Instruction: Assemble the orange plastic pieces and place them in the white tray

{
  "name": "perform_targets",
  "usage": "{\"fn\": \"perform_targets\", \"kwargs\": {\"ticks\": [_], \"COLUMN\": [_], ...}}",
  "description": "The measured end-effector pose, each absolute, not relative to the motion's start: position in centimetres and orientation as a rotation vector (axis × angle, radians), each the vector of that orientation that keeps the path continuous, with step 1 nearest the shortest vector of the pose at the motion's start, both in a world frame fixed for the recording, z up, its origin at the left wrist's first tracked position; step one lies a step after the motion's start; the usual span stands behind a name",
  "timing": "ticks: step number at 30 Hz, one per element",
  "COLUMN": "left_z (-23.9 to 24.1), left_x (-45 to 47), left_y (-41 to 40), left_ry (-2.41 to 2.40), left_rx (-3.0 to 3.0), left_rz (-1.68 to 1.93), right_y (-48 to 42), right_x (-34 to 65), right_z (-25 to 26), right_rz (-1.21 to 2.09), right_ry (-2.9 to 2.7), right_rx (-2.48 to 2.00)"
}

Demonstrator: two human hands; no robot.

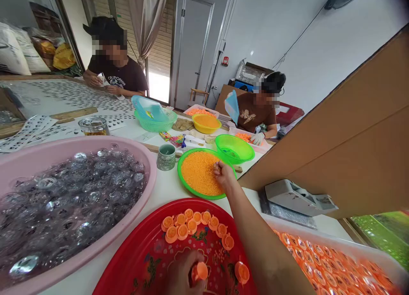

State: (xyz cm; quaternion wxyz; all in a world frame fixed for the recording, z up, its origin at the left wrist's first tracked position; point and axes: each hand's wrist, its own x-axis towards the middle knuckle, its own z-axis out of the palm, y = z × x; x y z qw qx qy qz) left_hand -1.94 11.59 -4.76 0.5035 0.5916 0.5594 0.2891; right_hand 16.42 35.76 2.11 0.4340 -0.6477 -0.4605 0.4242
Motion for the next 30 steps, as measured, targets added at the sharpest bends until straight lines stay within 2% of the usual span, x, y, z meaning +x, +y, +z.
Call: {"fn": "perform_targets", "kwargs": {"ticks": [6,11,17,30], "left_z": [-3.5,-3.3,-4.7,-5.1], "left_x": [-2.2,-2.0,-1.3,-1.3], "left_y": [11.7,10.5,8.5,7.8], "left_ry": [1.226,1.174,1.120,1.100], "left_rx": [1.208,1.190,1.218,1.234], "left_rz": [0.811,0.790,0.814,0.943], "right_y": [28.6,17.0,10.1,8.2], "right_x": [15.1,11.0,8.8,8.6], "right_z": [3.9,1.8,-0.4,-0.1], "right_rz": [1.451,1.630,1.548,1.441], "right_ry": [-0.753,-0.543,-0.338,-0.398], "right_rx": [-1.172,-0.983,-0.807,-0.767]}}
